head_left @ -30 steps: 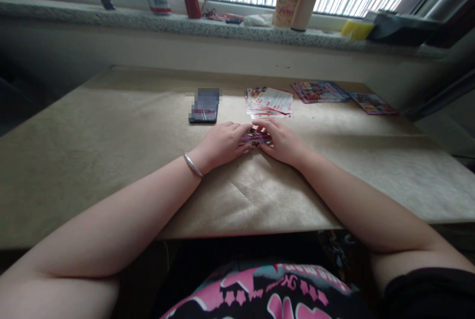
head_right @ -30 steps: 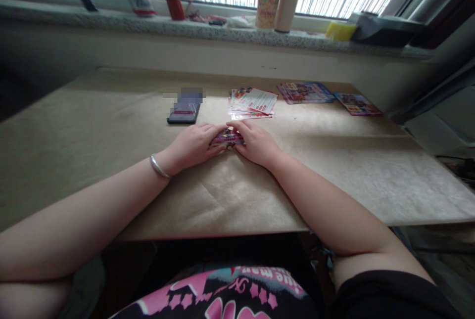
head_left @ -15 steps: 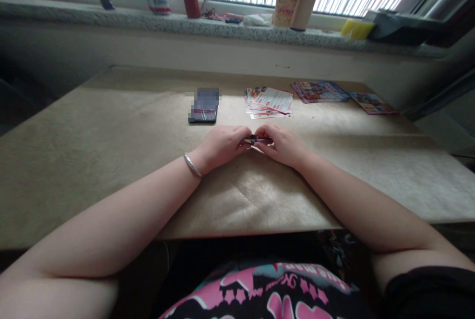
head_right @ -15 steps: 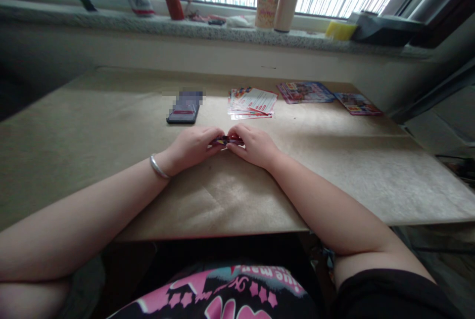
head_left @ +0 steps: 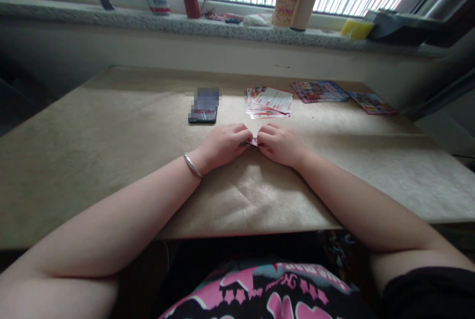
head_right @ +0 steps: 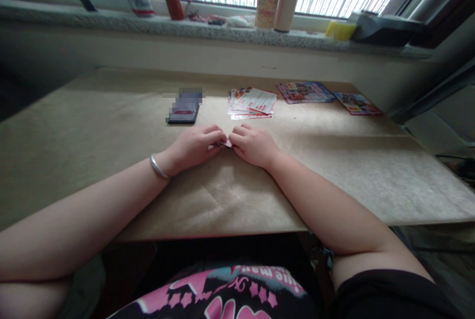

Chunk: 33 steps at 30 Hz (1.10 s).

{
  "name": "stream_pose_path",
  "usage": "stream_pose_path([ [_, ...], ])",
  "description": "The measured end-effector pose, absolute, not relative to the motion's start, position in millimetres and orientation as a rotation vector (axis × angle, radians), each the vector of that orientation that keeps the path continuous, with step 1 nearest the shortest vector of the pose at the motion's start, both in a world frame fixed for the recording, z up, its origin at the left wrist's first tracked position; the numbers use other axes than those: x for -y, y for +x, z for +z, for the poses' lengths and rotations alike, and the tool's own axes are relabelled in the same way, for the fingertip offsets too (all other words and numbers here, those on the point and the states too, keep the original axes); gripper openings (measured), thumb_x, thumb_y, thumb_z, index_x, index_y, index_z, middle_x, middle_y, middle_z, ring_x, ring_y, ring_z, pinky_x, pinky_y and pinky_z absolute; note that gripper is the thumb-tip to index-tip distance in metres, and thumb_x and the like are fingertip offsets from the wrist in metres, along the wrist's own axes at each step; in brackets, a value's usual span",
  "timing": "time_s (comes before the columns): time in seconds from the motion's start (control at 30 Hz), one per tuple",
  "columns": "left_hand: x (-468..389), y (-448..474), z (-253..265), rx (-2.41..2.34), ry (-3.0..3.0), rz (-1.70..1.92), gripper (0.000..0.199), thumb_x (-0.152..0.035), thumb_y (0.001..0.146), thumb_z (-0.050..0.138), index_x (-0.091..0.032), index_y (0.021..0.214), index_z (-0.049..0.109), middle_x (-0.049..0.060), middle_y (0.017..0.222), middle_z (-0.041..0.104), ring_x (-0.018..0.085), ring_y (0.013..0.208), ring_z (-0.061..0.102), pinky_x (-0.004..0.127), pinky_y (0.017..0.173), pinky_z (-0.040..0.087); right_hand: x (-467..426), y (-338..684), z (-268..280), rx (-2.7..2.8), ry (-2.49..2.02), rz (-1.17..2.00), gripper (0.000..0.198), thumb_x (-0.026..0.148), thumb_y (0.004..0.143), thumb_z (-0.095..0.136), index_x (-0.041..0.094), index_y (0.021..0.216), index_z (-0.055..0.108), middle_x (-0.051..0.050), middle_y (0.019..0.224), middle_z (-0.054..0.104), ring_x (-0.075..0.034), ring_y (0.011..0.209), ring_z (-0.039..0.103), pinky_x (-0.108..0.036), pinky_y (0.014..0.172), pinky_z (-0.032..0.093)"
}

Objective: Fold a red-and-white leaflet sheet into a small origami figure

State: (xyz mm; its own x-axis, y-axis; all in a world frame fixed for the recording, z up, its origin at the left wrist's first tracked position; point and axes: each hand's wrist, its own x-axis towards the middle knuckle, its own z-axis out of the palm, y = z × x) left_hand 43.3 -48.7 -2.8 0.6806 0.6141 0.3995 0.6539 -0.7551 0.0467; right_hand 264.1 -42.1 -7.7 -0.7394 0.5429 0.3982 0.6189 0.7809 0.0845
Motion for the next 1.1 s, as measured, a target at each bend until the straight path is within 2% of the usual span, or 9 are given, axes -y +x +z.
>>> stream_pose_path([
  [0.3,47.3,44.6,-1.2,1.022,-2.806,-0.513,0.015,-0.023,0.093,0.054,-0.017,0.097,0.067,0.008,0.099,0.070,0.021,0.093,0.064,0.033,0.082,0.051,42.7,264.1,-5.7,2.690,-1.028,-0.305,0.020,0.023,0.094,0.049,0.023,0.099,0.069,-0.007,0.102,0.068,-0.021,0.091,0.056,-0.032,0.068,0.036],
  [0.57,44.1,45.4,-3.1,1.041,-2.779,-0.465,0.020,-0.020,0.095,0.050,-0.014,0.092,0.069,0.009,0.094,0.072,0.020,0.091,0.064,0.033,0.084,0.052,43.6,263.1,-5.0,2.716,-1.011,-0.285,0.026,0.028,0.098,0.046,0.021,0.105,0.070,-0.008,0.101,0.071,-0.022,0.092,0.057,-0.033,0.073,0.038],
  [0.9,49.0,46.5,-0.2,1.005,-2.774,-0.392,0.021,-0.022,0.095,0.051,-0.015,0.091,0.070,0.009,0.095,0.071,0.021,0.090,0.065,0.034,0.082,0.052,43.8,264.0,-3.6,2.720,-0.928,-0.223,0.026,0.030,0.096,0.048,0.019,0.099,0.072,-0.008,0.099,0.071,-0.022,0.090,0.058,-0.033,0.076,0.040],
  [1.1,53.9,50.2,2.5,1.022,-2.731,-0.339,0.022,-0.020,0.094,0.049,-0.015,0.084,0.068,0.008,0.088,0.070,0.020,0.080,0.064,0.030,0.071,0.049,45.6,262.9,-1.1,2.703,-0.928,-0.189,0.022,0.031,0.092,0.054,0.020,0.093,0.073,-0.008,0.099,0.071,-0.022,0.092,0.058,-0.034,0.077,0.041],
])
